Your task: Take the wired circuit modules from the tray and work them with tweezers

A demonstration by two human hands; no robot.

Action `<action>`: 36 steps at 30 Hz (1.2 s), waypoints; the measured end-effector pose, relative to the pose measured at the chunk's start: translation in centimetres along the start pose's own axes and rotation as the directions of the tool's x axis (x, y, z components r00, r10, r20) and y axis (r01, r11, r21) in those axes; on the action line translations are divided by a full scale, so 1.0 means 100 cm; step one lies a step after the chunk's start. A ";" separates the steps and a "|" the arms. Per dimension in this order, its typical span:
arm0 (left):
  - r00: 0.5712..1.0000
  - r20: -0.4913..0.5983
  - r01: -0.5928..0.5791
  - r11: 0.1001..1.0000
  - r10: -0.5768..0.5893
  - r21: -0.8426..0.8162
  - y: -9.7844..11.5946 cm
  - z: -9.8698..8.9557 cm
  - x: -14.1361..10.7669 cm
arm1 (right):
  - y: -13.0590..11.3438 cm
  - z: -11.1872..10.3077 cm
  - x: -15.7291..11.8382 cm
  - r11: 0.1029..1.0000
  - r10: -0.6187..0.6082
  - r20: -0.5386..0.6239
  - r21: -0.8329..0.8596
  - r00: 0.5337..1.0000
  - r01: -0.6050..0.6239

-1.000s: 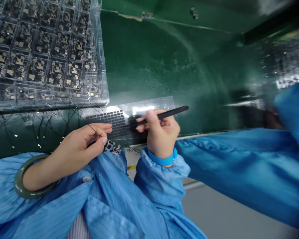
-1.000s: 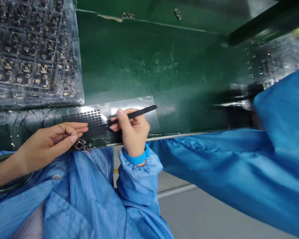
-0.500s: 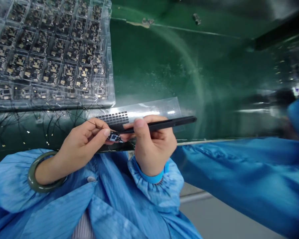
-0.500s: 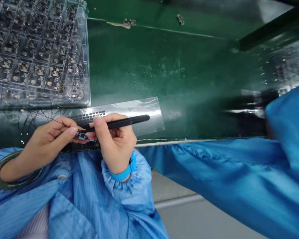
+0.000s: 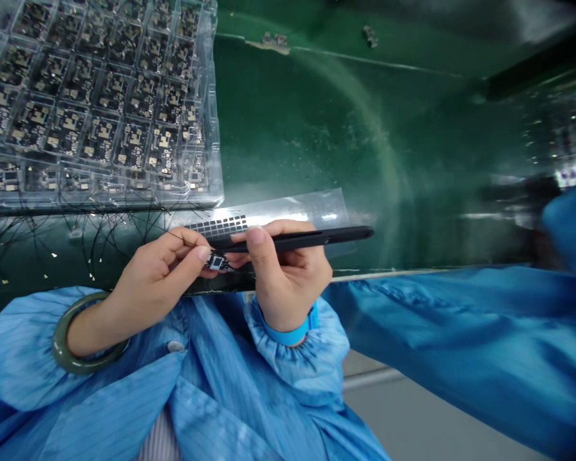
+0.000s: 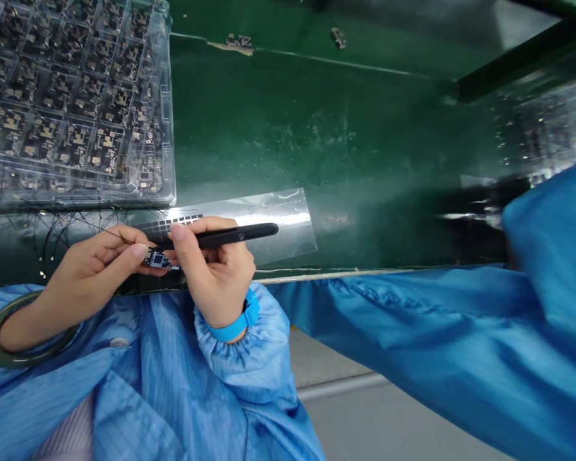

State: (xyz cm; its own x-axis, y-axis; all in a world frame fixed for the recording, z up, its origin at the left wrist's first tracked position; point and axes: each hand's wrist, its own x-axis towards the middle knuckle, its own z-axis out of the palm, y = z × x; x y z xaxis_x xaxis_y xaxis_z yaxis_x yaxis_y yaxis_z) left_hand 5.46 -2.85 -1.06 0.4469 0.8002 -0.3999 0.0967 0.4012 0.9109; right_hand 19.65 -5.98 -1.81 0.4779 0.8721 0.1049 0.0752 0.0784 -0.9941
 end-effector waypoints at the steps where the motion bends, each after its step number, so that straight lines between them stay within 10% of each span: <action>1: 1.000 -0.003 0.001 1.000 -0.001 0.000 0.000 0.000 0.000 | 0.001 0.000 -0.001 1.000 -0.015 0.004 -0.011 1.000 0.015; 9: 1.000 -0.022 0.018 1.000 -0.018 0.018 0.003 -0.002 -0.001 | 0.010 -0.005 -0.005 0.932 -0.324 0.082 -0.146 0.943 0.332; 16: 0.999 -0.039 -0.025 0.993 0.029 0.113 0.003 -0.003 -0.005 | 0.001 -0.012 0.000 0.985 -0.175 -0.144 -0.028 0.974 0.172; 22: 0.992 -0.085 -0.087 0.995 0.091 0.048 0.005 -0.001 -0.007 | 0.001 -0.020 -0.007 0.938 -0.012 0.337 -0.323 0.941 0.128; 36: 0.975 -0.120 -0.198 0.975 0.186 -0.099 0.003 -0.010 -0.013 | -0.012 -0.002 -0.010 0.850 -0.314 0.450 -0.258 0.836 0.459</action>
State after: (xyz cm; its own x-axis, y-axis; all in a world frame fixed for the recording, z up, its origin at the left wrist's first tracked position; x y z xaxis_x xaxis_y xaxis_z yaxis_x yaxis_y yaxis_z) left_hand 4.02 -3.27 -0.35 0.3471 0.9085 -0.2328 -0.0822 0.2767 0.9574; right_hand 19.23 -7.01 -0.72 -0.0180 0.9216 0.3876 0.5094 0.3421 -0.7896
